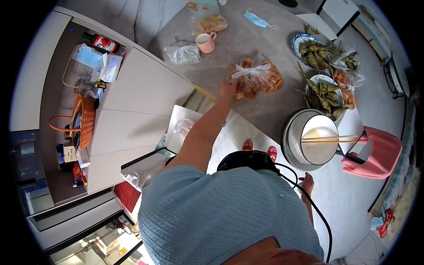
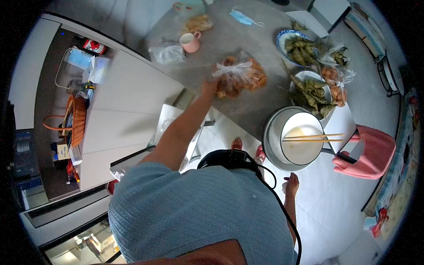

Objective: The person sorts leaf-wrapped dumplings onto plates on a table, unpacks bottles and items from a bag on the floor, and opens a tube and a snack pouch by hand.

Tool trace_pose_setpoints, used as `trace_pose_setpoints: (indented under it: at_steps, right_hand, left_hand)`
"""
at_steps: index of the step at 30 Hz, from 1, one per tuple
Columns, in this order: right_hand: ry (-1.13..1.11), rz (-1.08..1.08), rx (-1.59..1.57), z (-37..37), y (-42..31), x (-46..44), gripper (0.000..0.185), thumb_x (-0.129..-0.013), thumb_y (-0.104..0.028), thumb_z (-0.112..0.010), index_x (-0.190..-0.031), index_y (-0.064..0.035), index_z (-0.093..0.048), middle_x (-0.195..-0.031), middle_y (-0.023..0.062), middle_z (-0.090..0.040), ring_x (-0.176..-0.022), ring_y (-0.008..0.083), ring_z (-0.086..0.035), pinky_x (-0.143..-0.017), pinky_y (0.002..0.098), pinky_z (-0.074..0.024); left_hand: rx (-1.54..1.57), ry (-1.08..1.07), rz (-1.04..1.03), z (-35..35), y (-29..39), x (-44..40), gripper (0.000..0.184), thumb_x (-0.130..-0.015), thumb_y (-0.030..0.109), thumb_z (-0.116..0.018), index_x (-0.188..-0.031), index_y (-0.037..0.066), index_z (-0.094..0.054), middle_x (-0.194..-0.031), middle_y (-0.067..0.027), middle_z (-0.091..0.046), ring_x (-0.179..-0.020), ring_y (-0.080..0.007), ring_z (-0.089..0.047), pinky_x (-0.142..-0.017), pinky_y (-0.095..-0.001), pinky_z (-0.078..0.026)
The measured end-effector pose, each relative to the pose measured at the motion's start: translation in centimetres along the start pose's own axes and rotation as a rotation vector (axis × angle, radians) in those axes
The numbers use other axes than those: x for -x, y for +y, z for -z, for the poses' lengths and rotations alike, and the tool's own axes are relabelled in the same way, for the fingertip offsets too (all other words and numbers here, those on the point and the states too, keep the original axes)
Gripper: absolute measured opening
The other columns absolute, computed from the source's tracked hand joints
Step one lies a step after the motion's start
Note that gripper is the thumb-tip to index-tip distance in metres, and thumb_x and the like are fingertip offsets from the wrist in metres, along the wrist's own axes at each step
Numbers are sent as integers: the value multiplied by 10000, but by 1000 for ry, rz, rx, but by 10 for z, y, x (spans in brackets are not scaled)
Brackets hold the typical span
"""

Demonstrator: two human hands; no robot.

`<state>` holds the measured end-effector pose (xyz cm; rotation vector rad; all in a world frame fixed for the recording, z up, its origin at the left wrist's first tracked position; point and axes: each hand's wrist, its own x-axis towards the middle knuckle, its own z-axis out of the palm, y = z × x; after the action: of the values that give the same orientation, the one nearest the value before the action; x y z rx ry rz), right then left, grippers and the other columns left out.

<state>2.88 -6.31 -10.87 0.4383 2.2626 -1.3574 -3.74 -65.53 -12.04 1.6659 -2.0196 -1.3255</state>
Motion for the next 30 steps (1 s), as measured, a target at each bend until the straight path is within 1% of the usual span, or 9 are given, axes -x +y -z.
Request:
trace_pose_setpoints:
  at_steps: [3,6,9,12,13,18,20,27,30]
  right_hand:
    - [3,-36,15,-4,-7,-1,333,-940,-345,-471,-880,-41,-594,-685,81,-646,-427,130,-484,-392,292,-379]
    - [-6,-32,60,-4,-6,-8,321,-943,-320,-460,-852,-39,-583,-694,86,-654,-446,127,-494,-406,298,-390]
    - [-57,-63,-24,-1,-4,-8,312,-950,-300,-448,-844,-41,-585,-708,88,-663,-467,121,-490,-421,297,-385]
    - [-25,118,53,-1,0,-10,315,-956,-298,-448,-842,-40,-588,-697,81,-657,-475,117,-482,-422,290,-367]
    - [-16,-17,39,-2,-2,-11,331,-962,-309,-442,-860,-34,-596,-691,74,-652,-485,115,-479,-438,286,-364]
    - [-28,-100,38,4,-9,-22,356,-960,-343,-445,-887,-36,-609,-682,68,-628,-492,115,-480,-435,288,-364]
    - [75,127,-48,5,13,-43,319,-939,-328,-474,-927,-28,-582,-600,40,-529,-428,127,-471,-377,278,-339]
    - [-7,-69,-431,-1,-76,-10,281,-960,-278,-396,-1036,-62,-560,-677,49,-554,-491,132,-503,-403,280,-382]
    - [-39,-63,-506,7,-73,-15,335,-978,-317,-361,-1055,-70,-574,-750,39,-576,-519,125,-499,-424,276,-390]
  left_hand:
    - [183,-281,63,-54,-90,-87,510,-815,336,-644,-1116,-63,-545,-1012,-227,-634,-948,-334,-626,-773,-422,-488]
    - [200,-136,200,-47,-75,-72,460,-806,328,-650,-1064,-48,-595,-991,-217,-648,-919,-329,-635,-763,-420,-493]
    - [522,-189,187,-15,-51,-46,405,-802,322,-656,-1013,-24,-630,-913,-196,-656,-882,-333,-638,-740,-424,-499]
    - [495,-259,137,3,-47,-50,382,-797,313,-667,-997,-9,-620,-861,-181,-641,-820,-358,-629,-693,-437,-501]
    - [447,-256,114,5,-46,-51,403,-790,317,-677,-1019,-6,-601,-900,-188,-627,-858,-362,-612,-719,-439,-491]
    - [-102,215,-176,5,-39,-22,544,-755,335,-728,-1130,9,-508,-1097,-220,-554,-1049,-379,-526,-851,-446,-443]
    - [-104,246,-255,12,-27,-7,554,-758,323,-724,-1153,13,-492,-1137,-220,-531,-1092,-380,-493,-888,-439,-418]
    - [-269,311,-820,27,2,41,485,-758,208,-670,-1165,29,-478,-1174,-195,-510,-1106,-379,-478,-917,-484,-380]
    - [-270,277,-859,26,17,63,515,-746,197,-672,-1195,42,-473,-1241,-187,-482,-1133,-388,-463,-942,-503,-358]
